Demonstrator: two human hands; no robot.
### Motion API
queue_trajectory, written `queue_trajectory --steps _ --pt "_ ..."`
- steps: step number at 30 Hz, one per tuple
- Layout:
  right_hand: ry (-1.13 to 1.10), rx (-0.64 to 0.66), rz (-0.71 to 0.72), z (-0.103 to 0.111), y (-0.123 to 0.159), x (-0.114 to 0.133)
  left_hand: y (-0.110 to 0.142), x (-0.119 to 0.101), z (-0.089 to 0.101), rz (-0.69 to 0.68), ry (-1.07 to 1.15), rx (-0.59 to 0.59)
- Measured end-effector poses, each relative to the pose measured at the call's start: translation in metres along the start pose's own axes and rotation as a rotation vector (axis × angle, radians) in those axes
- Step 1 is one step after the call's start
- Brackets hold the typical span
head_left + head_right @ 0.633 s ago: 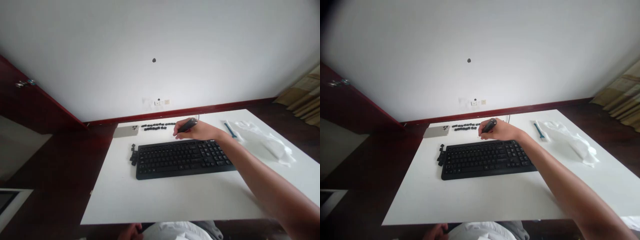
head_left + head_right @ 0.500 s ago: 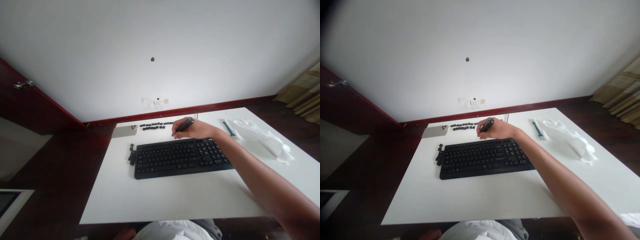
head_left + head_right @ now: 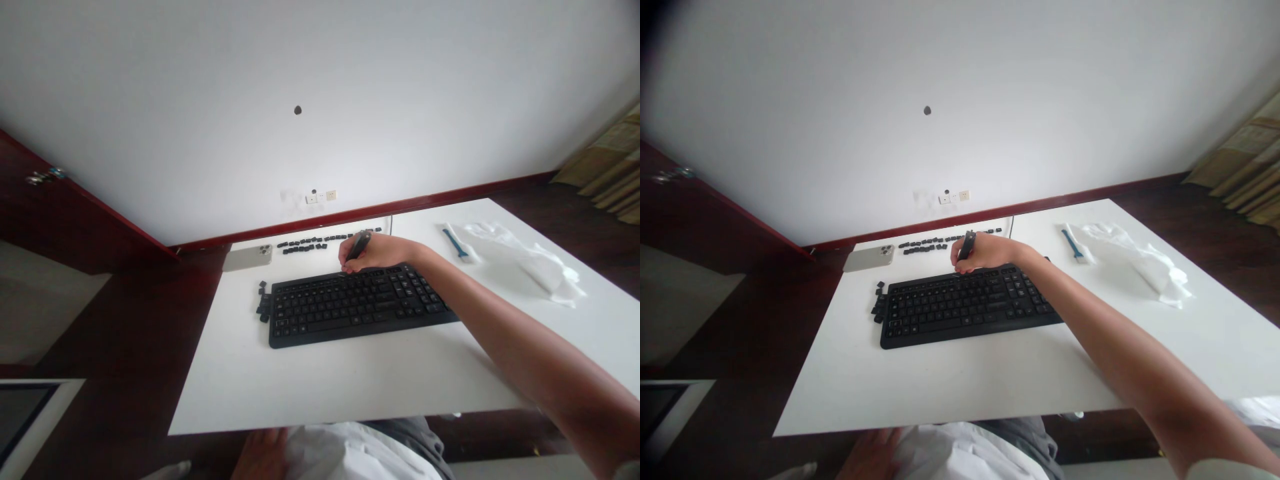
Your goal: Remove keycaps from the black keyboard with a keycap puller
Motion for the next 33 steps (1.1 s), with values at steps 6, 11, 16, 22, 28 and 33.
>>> queue_trajectory --steps 6,11,16,22,28,33 --pt "-0.170 -0.131 0.036 -0.008 0.009 -0.010 0.026 -0.136 0.120 -0.542 0.174 -0.110" --pt "-0.288 -0.356 0.064 -0.016 0.024 -0.026 -0.037 -0.168 0.217 -0.611 -0.122 -0.741" --pt "-0.308 -0.344 0.045 -0.016 0.034 -0.036 -0.090 -0.153 0.217 -0.645 -0.240 -0.863" --pt "-0.275 -0.340 0.053 -0.024 0.028 -0.037 -0.084 -0.151 0.204 -0.675 -0.244 -0.828" --pt "-0.438 -0.377 0.031 -0.032 0.023 -0.040 -0.083 -0.156 0.200 -0.684 -0.224 -0.830" --pt "-0.422 -0.304 0.015 -0.034 0.022 -0.040 -0.086 -0.153 0.200 -0.704 -0.188 -0.825"
Point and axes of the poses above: each hand's wrist, its own y-axis away from the middle knuckle, its own z-axis out of the back of the hand, x = y × z, the point moved 4 cm from there along -y, towards the middle knuckle, and after that the axes turned 4 degrees about -y, right-handed, at the moved point
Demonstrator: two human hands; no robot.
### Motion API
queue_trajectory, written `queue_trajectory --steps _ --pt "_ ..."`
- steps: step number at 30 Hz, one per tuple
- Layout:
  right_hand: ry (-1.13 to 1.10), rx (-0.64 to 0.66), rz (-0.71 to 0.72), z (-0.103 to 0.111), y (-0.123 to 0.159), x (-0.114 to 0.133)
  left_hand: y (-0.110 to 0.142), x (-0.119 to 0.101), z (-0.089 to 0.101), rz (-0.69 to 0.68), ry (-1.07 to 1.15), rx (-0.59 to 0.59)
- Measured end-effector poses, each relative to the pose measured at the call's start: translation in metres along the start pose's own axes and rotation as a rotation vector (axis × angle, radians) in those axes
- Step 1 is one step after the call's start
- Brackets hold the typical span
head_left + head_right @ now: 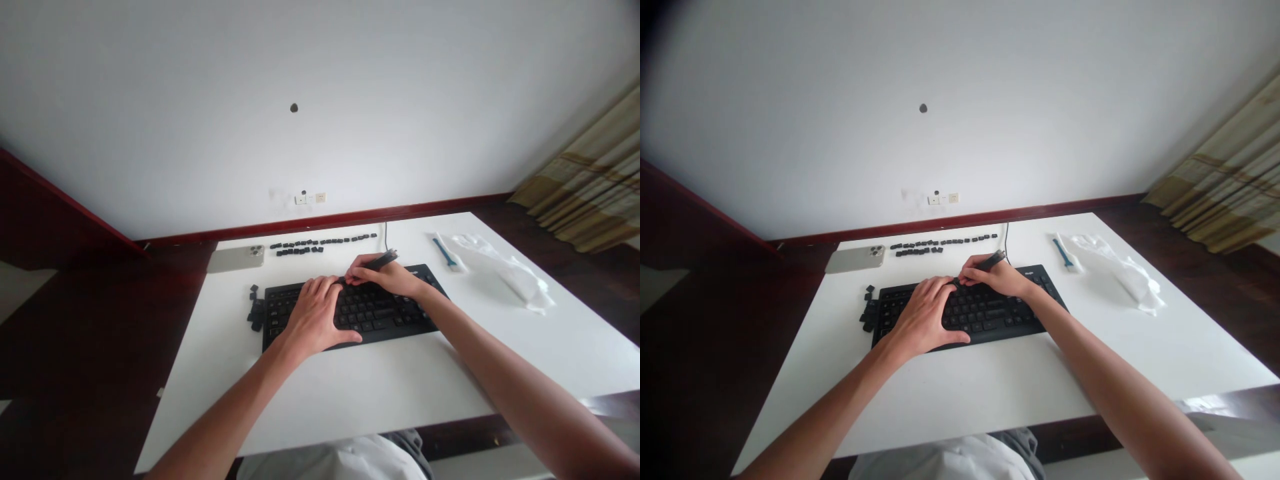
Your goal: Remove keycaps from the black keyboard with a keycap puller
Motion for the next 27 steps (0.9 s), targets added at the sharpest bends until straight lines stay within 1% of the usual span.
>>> queue_trajectory --steps 6,12,15,17,21,24,27 --pt "-0.088 -0.018 -0.076 0.003 -0.001 -0.006 0.000 0.001 0.000 0.005 0.047 -0.032" --pt "-0.020 0.078 -0.091 0.001 0.003 0.002 0.000 -0.001 0.000 0.011 0.070 -0.029" --pt "0.080 0.122 -0.060 -0.001 0.005 0.011 0.000 -0.001 -0.001 0.011 0.078 -0.033" --pt "0.193 0.151 -0.005 -0.004 0.007 0.018 0.001 0.001 -0.001 0.017 0.101 -0.052" --pt "0.409 0.217 0.079 -0.015 0.013 0.031 0.000 0.014 0.004 0.055 0.175 -0.098" --pt "0.504 0.249 0.112 -0.023 0.014 0.038 -0.003 0.019 0.007 0.017 0.161 -0.060" --pt "0.578 0.242 0.158 -0.028 0.016 0.041 -0.006 0.017 0.010 -0.008 0.132 -0.039"
Point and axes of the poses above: each hand's wrist, its own y-axis away from the middle knuckle, its own z-axis out of the back of the hand, x = y × z, the point moved 4 cm from there along -y, towards the middle knuckle, and after that the axes turned 4 degrees about -y, right-handed, at the moved point
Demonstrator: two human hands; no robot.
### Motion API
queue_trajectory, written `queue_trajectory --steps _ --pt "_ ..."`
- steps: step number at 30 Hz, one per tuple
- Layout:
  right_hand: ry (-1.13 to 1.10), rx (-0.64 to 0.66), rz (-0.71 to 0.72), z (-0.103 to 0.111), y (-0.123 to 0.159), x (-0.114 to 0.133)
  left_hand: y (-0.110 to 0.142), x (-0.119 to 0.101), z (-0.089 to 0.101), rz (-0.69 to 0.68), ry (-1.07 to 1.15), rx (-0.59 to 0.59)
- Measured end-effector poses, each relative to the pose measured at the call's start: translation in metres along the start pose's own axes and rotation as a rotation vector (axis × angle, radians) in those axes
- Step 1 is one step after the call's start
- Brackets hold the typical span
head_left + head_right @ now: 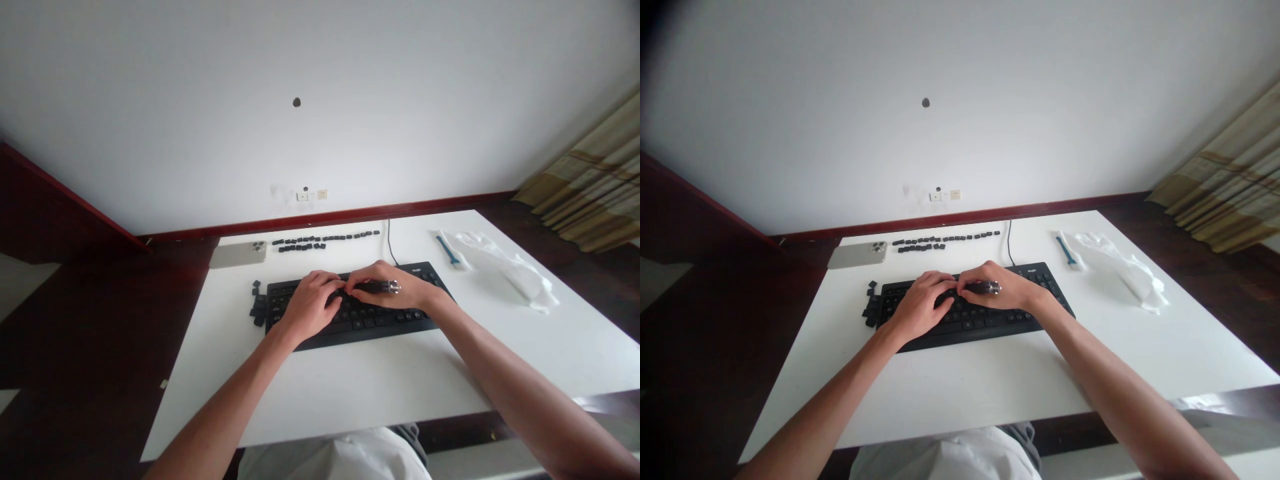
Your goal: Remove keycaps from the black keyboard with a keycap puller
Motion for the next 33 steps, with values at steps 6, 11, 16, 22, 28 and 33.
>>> queue_trajectory --steps 6,11,16,22,28,33 --pt "0.095 -0.127 0.049 -0.023 0.015 0.006 -0.003 0.001 0.000 0.016 0.021 -0.019" --pt "0.192 -0.284 0.073 -0.049 0.027 0.007 -0.022 0.007 0.002 0.034 -0.019 0.064" --pt "0.151 -0.364 0.052 -0.068 0.026 0.002 -0.051 0.007 0.003 0.095 -0.064 0.254" --pt "0.321 -0.381 0.119 -0.081 0.024 -0.003 -0.065 0.013 0.000 0.105 0.061 0.369" --pt "0.420 -0.409 0.161 -0.085 0.025 -0.005 -0.065 0.013 -0.002 0.172 0.027 0.403" --pt "0.489 -0.426 0.213 -0.087 0.025 -0.005 -0.064 0.011 -0.004 0.159 0.002 0.393"
Point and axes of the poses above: each hand's wrist, its own y-axis away from the middle knuckle, its own z-axis out of the back of the hand, x = y × z, the point moved 4 cm from there along -y, towards the middle knuckle, and after that the axes turned 4 degrees about -y, right-handed, at the moved point
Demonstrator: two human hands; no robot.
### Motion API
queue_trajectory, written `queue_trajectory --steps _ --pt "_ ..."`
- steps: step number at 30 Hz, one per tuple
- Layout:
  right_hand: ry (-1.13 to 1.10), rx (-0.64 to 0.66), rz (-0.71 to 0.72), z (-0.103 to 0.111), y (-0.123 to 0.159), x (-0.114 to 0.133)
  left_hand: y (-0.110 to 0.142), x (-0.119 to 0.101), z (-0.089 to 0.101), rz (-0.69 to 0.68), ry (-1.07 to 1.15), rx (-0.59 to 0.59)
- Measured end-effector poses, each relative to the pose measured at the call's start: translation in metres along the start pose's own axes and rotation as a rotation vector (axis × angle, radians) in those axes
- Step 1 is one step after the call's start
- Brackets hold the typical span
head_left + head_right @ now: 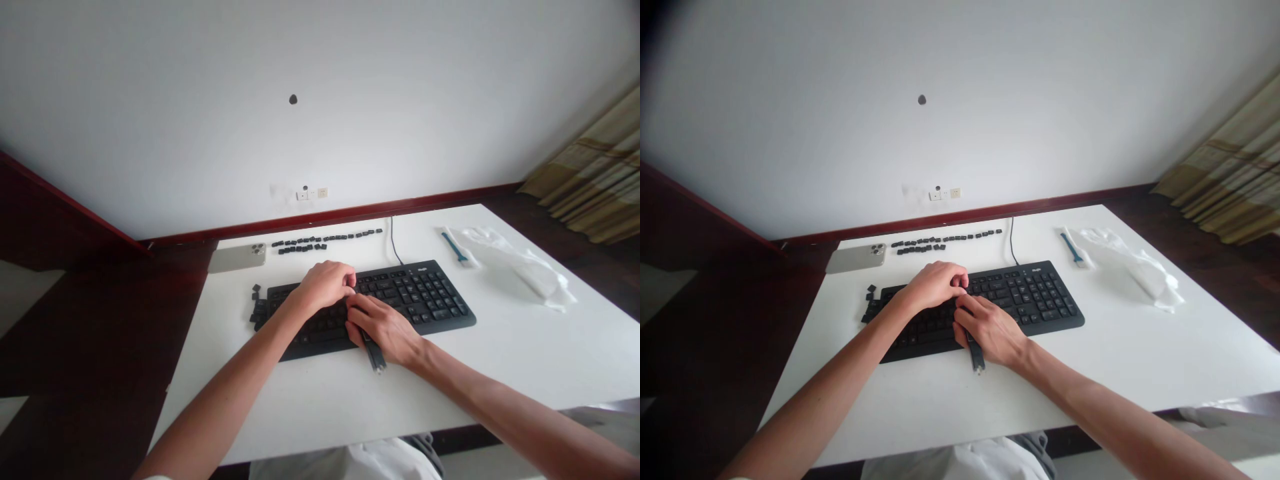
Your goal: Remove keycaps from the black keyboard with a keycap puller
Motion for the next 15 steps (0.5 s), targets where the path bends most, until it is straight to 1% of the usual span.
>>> queue_trajectory --steps 5,15 --pt "0.075 -0.059 0.055 0.0002 0.0010 0.0010 -0.0032 0.0052 -0.0057 -0.037 0.095 0.012" --pt "0.107 -0.098 0.067 0.0019 0.0020 0.0029 -0.0008 0.0079 -0.0101 -0.005 0.147 -0.025"
Point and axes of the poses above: each hand's wrist, its own y-axis away from the middle knuckle, its own z-axis out of the back of the hand, x = y × z, the point moved 4 cm from there along -y, towards the middle knuckle, and after that the axes turned 4 degrees about -y, right-handed, at the moved point
